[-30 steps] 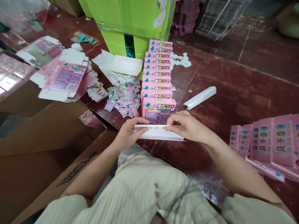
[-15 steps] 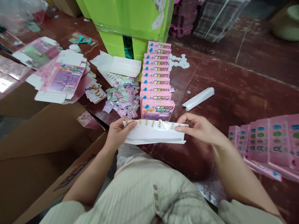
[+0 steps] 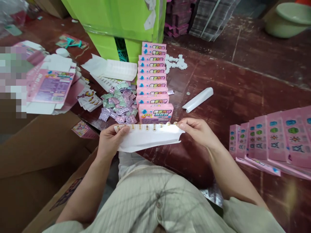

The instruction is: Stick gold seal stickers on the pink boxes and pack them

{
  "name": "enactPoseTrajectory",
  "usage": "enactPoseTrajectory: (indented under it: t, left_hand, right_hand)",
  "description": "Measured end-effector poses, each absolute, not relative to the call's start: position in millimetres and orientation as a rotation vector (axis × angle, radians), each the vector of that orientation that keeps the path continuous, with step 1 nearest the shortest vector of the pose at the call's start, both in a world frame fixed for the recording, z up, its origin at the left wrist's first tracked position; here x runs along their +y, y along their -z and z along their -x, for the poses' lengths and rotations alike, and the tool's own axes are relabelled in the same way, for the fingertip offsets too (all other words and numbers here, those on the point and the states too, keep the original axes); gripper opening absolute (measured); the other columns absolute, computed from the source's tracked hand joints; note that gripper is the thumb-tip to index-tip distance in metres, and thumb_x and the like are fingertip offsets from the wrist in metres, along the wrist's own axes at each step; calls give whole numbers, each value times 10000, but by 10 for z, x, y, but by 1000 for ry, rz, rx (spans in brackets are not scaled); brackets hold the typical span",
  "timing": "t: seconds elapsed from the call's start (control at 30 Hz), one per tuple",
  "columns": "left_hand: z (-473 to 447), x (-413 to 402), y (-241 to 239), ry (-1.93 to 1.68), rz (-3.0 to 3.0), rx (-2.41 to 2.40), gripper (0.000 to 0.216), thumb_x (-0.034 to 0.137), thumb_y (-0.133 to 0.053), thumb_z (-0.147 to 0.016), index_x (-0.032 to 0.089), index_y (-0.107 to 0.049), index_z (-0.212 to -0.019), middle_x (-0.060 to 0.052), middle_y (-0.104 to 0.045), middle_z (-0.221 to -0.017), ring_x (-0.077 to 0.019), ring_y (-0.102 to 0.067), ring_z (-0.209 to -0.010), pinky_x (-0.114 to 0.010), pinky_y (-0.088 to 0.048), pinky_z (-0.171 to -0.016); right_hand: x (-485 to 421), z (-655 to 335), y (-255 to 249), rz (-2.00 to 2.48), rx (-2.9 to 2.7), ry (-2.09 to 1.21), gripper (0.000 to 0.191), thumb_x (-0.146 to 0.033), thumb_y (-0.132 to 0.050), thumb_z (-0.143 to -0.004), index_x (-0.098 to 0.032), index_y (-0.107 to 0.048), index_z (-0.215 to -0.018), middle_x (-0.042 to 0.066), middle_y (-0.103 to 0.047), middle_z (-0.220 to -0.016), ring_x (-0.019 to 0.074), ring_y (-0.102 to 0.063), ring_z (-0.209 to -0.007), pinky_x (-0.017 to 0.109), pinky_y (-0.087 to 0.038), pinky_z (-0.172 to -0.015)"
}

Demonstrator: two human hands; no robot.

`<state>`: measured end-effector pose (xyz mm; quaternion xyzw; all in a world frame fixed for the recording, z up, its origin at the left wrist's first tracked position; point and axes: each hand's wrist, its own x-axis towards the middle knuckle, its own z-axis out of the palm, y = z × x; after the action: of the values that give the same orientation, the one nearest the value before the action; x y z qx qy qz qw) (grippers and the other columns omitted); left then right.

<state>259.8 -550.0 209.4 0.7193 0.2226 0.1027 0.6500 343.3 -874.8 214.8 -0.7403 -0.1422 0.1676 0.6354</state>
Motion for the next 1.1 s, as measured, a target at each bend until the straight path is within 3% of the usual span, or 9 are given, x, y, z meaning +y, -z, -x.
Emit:
enactPoseTrajectory:
  t: [0.1, 0.17, 0.27, 0.4, 0.6, 0.83, 1.1]
  left_hand:
    - [-2605, -5472, -2111, -255, -1607, 538, 422, 517, -957, -627, 158, -797, -782, -33, -722, -716, -116, -569, -579, -213, -470, -520]
    - [-2614, -5454, -2121, -266, -1598, 553, 431, 518, -961, -616, 153, -790, -769, -30, -710, -705, -112, -562, -573, -209, -459, -513]
    - [-2611, -5412, -2129, -275, -1605, 553, 420, 513, -956, -613, 152, -778, -730, -20, -689, -673, -110, -552, -570, -201, -439, -508]
    - [-2563, -5319, -2136, -302, -1626, 530, 381, 490, -938, -643, 159, -797, -769, -26, -705, -703, -121, -563, -601, -211, -444, -542]
    - [-2521, -5206, -2149, -311, -1714, 440, 268, 427, -903, -714, 191, -824, -812, -66, -780, -881, -167, -643, -765, -238, -488, -667]
    - [-2581, -5160, -2183, -317, -1812, 421, 261, 420, -896, -707, 195, -826, -819, -47, -771, -838, -170, -641, -751, -247, -487, -659]
    - [-2608, -5124, -2159, -361, -1813, 307, 168, 368, -883, -761, 236, -836, -855, -35, -789, -903, -175, -678, -837, -255, -519, -753]
  right_hand:
    - [-8793, -3515, -2257, 1742, -450, -311, 368, -573, -757, -895, -245, -792, -1057, 69, -770, -1043, 216, -708, -921, 348, -574, -856]
    - [-8794, -3573, -2338, 1791, -609, -275, 288, -519, -770, -903, -256, -794, -1016, 69, -760, -1048, 213, -705, -943, 354, -574, -890]
    - [-8736, -3637, -2415, 1809, -684, -272, 211, -459, -786, -906, -254, -773, -951, 54, -748, -1004, 195, -696, -906, 334, -573, -866]
    - [-8632, -3672, -2401, 1747, -539, -407, 315, -444, -827, -871, -261, -747, -1115, 42, -761, -1064, 176, -692, -892, 294, -562, -798]
    - [-8542, -3643, -2285, 1717, -562, -506, 228, -421, -798, -899, -208, -717, -882, 19, -710, -849, 147, -629, -772, 276, -501, -724]
    - [-8518, -3618, -2220, 1790, -611, -398, 245, -414, -732, -953, -198, -650, -870, 3, -643, -834, 129, -555, -757, 263, -453, -704]
    - [-8440, -3607, -2305, 1761, -535, -388, 255, -406, -762, -922, -186, -647, -863, -9, -616, -797, 120, -527, -717, 257, -430, -676]
